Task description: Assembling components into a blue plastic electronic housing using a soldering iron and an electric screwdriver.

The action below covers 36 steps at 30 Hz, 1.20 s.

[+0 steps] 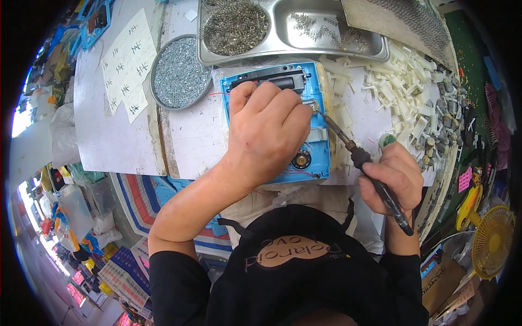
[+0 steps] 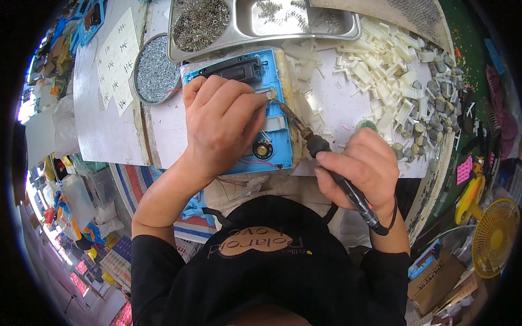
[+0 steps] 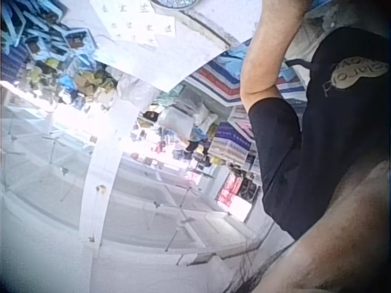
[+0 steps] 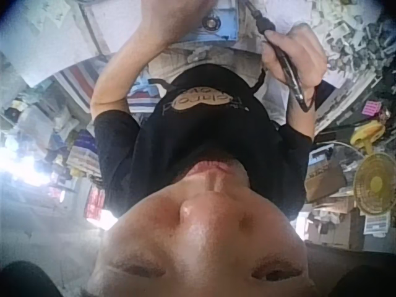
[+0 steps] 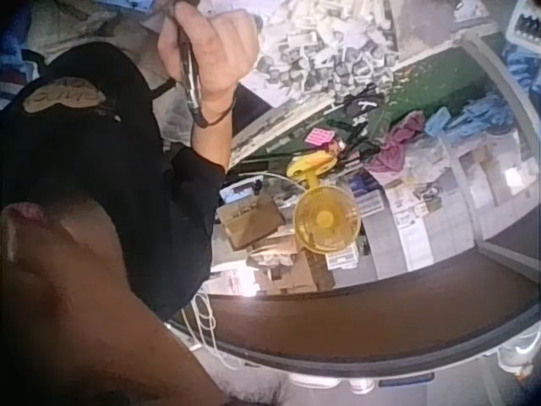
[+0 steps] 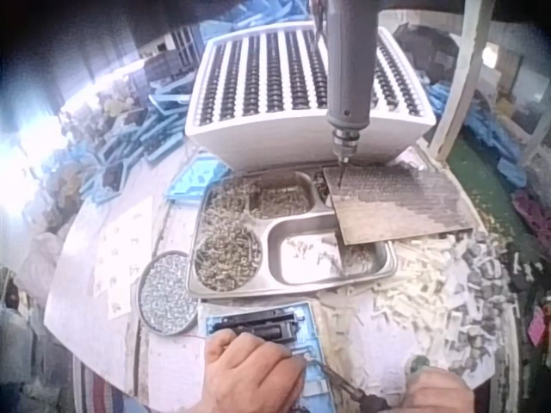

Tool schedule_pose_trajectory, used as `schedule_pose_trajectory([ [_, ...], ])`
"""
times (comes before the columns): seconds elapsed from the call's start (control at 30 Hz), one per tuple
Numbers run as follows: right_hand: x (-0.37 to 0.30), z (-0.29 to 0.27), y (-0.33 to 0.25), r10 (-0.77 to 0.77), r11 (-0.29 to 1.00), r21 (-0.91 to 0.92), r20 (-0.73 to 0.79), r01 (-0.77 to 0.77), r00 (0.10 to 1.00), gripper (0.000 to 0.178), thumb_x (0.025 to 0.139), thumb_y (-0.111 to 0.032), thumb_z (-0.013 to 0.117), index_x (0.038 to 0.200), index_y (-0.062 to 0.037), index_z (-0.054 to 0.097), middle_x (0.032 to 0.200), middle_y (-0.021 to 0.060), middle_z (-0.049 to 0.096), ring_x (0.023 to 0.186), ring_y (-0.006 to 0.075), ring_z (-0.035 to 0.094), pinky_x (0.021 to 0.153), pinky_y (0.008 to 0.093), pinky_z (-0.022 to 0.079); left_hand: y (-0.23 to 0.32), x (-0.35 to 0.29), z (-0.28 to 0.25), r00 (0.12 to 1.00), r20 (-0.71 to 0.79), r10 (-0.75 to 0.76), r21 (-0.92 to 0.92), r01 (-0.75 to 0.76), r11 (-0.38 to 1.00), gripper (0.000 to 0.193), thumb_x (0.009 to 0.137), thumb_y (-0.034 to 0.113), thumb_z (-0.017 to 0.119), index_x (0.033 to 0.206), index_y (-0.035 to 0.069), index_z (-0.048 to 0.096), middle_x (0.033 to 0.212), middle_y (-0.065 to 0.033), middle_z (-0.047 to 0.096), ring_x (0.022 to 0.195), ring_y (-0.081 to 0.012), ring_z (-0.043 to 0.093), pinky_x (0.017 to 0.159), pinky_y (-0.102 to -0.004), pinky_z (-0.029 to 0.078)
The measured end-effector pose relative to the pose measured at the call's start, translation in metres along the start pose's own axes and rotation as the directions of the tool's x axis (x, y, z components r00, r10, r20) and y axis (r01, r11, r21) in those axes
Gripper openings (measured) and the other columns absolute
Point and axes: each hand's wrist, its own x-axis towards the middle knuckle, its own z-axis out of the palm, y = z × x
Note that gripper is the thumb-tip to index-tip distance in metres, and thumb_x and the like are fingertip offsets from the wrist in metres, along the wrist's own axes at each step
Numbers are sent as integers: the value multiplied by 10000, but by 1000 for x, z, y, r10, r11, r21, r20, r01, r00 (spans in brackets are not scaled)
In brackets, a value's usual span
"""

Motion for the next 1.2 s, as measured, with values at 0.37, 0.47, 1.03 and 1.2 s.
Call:
schedule_pose_trajectory([
  [0.37, 0, -7, -4, 20, 1000, -1, -31, -20, 999, 304, 742, -16, 791, 1035, -29, 708, 634, 41, 537, 548, 215, 492, 528, 329, 403, 0, 0, 0, 1000, -9, 3, 1, -3, 1000, 223, 706, 63, 802, 892, 128, 699, 856, 4, 629, 812, -193, 593, 826, -369, 380],
  [0.47, -1, -8, -4, 27, 1000, 0, -37, -27, 999, 301, 745, -21, 795, 1033, -26, 710, 635, 42, 538, 553, 214, 494, 529, 327, 402, 0, 0, 1, 1000, -7, 8, 6, -8, 1000, 197, 709, 79, 770, 883, 122, 688, 857, 2, 615, 823, -195, 587, 837, -381, 384],
  [1.03, -1, -8, 0, 17, 1000, 0, -39, -17, 999, 291, 764, -34, 801, 1038, -21, 707, 641, 43, 549, 554, 212, 497, 523, 322, 398, -1, -2, 3, 999, -20, 27, 23, -27, 999, 171, 711, 127, 693, 880, 113, 668, 872, 4, 588, 852, -193, 578, 863, -407, 394],
  [1.2, 0, -7, 0, 9, 1000, 1, -42, -9, 999, 294, 747, -23, 798, 1028, -13, 709, 640, 45, 547, 548, 212, 493, 519, 322, 395, -2, -3, 3, 999, -23, 31, 21, -30, 999, 162, 713, 131, 685, 872, 110, 661, 868, 3, 589, 841, -194, 576, 859, -404, 397],
])
